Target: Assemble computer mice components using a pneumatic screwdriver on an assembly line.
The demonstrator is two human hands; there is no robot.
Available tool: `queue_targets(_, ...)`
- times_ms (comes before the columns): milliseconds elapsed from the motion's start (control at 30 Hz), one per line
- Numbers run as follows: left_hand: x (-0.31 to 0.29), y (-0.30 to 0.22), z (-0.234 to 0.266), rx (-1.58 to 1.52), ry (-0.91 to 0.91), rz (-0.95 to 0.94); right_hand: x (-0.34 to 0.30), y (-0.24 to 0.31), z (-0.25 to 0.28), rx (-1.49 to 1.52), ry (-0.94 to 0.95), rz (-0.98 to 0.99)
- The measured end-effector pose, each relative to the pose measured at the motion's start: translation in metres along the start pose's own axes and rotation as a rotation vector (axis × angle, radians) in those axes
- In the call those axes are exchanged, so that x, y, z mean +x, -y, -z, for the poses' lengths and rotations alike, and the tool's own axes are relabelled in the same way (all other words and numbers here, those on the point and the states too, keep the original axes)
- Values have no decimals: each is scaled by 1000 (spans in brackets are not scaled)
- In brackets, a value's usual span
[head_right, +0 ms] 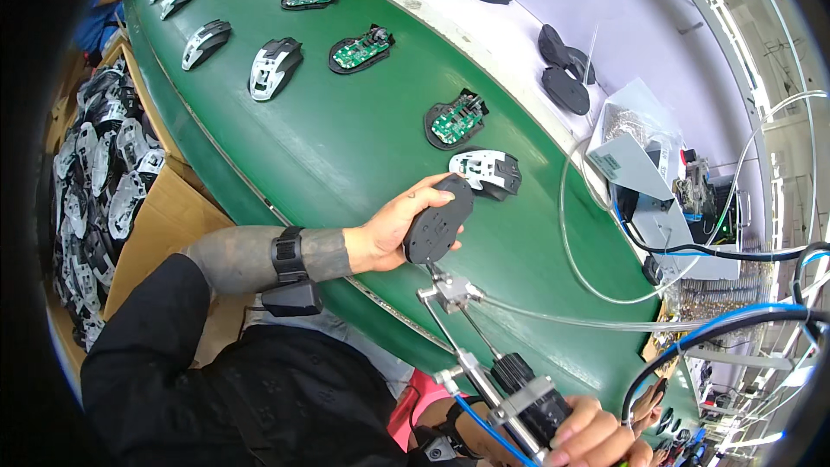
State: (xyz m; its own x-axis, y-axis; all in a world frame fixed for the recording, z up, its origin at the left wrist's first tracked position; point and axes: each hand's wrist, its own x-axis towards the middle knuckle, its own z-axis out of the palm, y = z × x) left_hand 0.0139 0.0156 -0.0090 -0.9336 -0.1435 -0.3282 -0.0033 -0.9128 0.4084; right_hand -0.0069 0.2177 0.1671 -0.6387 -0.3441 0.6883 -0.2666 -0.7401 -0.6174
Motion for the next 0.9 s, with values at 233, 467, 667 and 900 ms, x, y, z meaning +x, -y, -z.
queue_targets(233, -5, 0, -3, 0, 78, 14, 0, -13, -11, -52, 67, -85)
queue_targets(467, -6, 1, -1, 1, 116, -2, -3, -27, -13, -5, 59, -104)
queue_targets(667, -15, -2, -4, 14, 114, 69, -5, -31, -9, 24, 81, -105)
queue_targets(900, 7, 38, -16, 1441, 392, -379, -27, 26, 31, -212, -11, -158)
